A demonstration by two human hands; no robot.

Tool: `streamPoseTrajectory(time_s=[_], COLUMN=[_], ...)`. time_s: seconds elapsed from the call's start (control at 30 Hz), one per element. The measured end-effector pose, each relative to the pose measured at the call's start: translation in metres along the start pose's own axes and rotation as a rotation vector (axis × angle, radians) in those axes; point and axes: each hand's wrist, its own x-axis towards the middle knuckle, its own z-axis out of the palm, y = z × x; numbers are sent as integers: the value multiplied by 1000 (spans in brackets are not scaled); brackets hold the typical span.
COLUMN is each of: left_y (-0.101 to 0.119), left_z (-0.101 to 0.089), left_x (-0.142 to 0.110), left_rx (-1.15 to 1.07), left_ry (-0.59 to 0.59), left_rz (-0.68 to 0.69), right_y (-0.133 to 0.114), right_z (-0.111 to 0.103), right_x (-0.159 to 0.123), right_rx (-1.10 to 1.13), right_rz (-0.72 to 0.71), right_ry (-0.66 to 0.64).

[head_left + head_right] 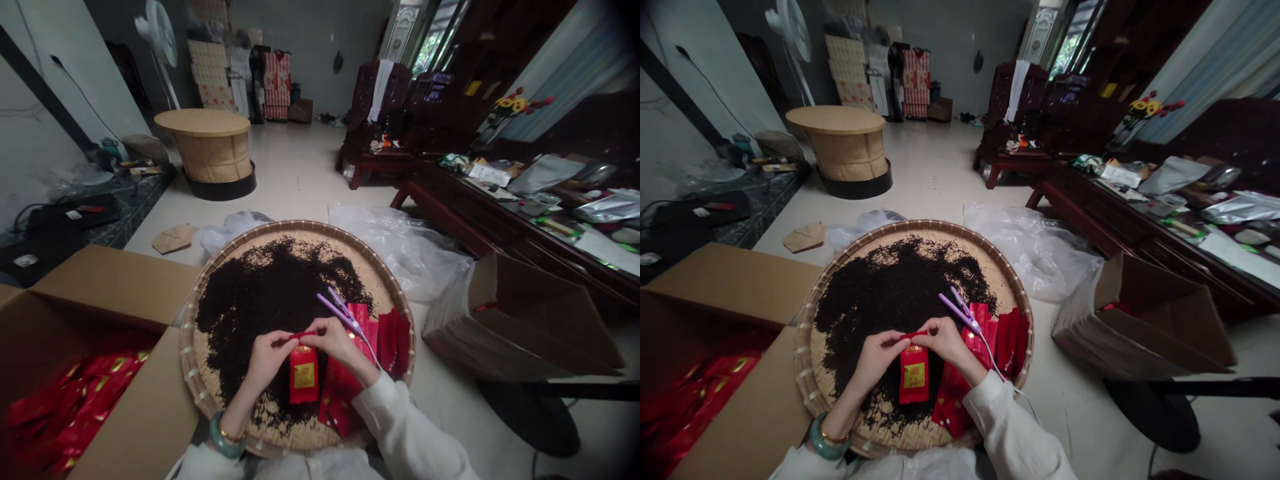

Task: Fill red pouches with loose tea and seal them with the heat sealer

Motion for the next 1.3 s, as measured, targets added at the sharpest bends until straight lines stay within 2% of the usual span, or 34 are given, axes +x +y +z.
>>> streamPoseTrajectory(time_s=[0.17,0.37,0.53,0.73,0.83,1.1,1.3], left_y=[0,-5,-5,-3,-5,-4,-10], left_z=[0,2,3,8,10,14,17], left_x=[1,-2,-5,-8,-9,-11,-10], left_rx=[-39,-190,-274,-420,-462,-542,-513], left_ry=[32,-115,-43,-134,-115,-57,-65], left_rz=[2,-140,-170,-322,-379,-406,-394], right_y=[-4,-2,3,10,12,18,29], right_z=[1,7,10,13,16,12,12], right_x=[-1,-2,-1,-1,-1,2,3], right_rx=[26,92,150,154,152,197,166], right_rz=[16,66,60,24,26,64,63], right_ry=[22,62,91,123,144,106,117])
